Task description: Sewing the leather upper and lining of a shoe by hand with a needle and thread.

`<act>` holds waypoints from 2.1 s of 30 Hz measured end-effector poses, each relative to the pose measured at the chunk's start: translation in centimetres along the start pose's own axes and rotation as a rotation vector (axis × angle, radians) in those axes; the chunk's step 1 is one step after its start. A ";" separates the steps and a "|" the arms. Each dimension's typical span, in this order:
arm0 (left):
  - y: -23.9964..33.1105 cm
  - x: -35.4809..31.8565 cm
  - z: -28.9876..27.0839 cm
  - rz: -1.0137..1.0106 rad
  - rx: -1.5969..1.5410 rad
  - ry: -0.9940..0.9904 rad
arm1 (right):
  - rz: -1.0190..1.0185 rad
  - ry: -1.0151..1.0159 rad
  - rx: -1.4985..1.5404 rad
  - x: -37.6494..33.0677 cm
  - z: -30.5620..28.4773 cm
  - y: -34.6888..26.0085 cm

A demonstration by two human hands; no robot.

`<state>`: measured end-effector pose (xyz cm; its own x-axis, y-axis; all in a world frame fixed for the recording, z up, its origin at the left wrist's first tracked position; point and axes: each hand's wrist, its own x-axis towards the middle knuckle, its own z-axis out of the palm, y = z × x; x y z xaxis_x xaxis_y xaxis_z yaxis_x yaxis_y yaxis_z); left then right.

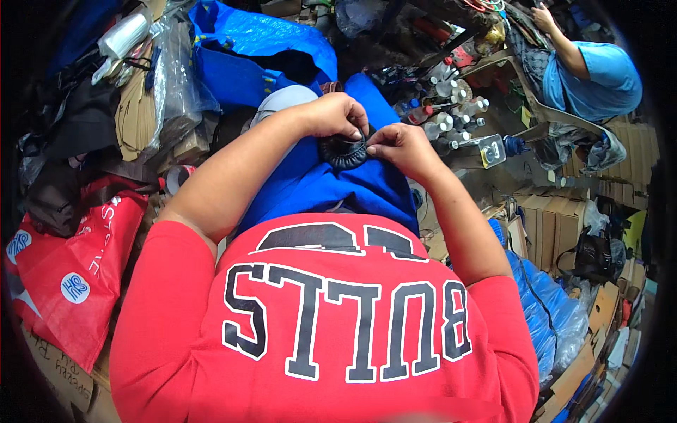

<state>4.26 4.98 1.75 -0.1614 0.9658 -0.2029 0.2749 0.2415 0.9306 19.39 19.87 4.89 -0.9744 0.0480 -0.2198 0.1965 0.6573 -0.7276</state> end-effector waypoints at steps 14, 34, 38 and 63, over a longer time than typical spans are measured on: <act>2.3 -11.8 -1.0 -0.337 0.444 0.275 | -0.178 0.239 0.046 -1.4 0.9 5.0; 0.0 -10.2 -5.1 -0.159 -0.311 0.750 | 0.467 0.125 0.786 -5.3 -2.4 11.4; -1.2 -12.9 -5.1 -0.110 0.075 0.915 | 0.479 0.321 0.465 -5.3 -4.2 10.0; 1.2 -6.9 5.9 0.117 0.928 0.457 | 0.303 0.107 0.421 -3.2 1.6 0.1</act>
<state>11.27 -0.86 2.53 -0.3772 0.9068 0.1884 0.9017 0.3132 0.2981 22.66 18.61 4.46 -0.8685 0.2797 -0.4092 0.4766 0.2446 -0.8444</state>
